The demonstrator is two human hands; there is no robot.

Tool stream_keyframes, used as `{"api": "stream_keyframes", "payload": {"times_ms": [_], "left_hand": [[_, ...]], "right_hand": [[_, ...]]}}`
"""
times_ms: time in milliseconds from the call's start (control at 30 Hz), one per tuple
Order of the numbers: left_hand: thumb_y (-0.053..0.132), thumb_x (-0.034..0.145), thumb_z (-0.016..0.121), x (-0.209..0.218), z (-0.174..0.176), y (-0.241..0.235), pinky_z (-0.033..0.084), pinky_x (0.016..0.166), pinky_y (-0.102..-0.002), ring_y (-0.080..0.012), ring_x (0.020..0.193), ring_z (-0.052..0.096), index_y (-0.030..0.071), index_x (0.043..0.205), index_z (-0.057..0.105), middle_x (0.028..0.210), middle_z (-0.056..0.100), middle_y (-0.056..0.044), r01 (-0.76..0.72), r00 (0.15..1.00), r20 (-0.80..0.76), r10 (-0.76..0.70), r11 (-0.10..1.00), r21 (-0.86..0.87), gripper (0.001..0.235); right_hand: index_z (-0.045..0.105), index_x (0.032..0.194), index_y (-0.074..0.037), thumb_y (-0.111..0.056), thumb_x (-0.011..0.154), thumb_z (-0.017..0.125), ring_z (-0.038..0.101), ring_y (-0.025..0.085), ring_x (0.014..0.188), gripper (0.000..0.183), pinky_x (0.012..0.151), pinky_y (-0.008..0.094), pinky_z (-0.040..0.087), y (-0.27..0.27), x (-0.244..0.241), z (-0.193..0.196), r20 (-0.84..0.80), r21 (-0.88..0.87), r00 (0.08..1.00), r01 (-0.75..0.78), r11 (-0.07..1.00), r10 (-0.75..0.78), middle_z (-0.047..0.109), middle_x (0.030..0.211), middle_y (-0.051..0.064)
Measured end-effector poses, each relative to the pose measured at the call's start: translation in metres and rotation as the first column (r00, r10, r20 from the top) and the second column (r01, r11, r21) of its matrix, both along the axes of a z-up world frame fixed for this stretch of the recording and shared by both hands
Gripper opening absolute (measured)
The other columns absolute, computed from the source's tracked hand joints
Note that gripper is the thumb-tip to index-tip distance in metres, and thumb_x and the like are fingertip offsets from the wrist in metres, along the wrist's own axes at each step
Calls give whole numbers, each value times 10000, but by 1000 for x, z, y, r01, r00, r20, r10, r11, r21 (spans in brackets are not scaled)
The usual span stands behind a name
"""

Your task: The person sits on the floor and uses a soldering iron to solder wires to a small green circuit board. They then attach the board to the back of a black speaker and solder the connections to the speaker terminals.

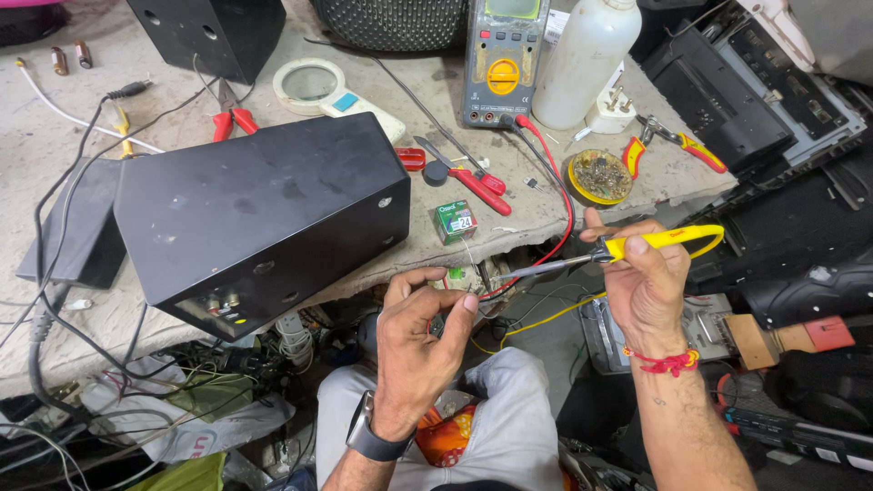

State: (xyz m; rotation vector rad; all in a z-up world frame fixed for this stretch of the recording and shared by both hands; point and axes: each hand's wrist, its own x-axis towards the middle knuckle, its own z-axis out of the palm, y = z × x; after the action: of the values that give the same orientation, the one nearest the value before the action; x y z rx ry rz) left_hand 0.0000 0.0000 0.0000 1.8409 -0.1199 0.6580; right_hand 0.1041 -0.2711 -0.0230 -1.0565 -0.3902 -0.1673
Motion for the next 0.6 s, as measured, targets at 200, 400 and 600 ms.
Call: {"api": "stream_keyframes", "payload": {"times_ms": [200,400,600], "left_hand": [[115,853,766,1,0,-1,537,883,-380,-273,1102,685,50,868,783,805,767,-57,-6,1000,9,6,1000,6,69],[118,854,767,2,-1,-1,538,877,-379,-273,1081,689,50,874,783,810,769,-55,-14,1000,20,14,1000,14,73],[121,853,770,3,0,-2,533,881,-388,-281,1069,688,49,874,780,815,775,-56,-21,999,30,20,1000,23,75]], "right_hand": [[686,973,-1,-186,978,758,721,324,981,198,1312,608,275,1,0,1,26,-75,1000,18,997,-16,720,914,141],[683,960,11,-201,981,764,718,328,983,228,1317,603,273,2,1,1,40,-103,999,19,995,-15,712,904,154],[688,970,22,-202,983,766,717,330,979,238,1319,591,281,1,1,1,40,-116,999,16,993,-11,705,879,158]]}}
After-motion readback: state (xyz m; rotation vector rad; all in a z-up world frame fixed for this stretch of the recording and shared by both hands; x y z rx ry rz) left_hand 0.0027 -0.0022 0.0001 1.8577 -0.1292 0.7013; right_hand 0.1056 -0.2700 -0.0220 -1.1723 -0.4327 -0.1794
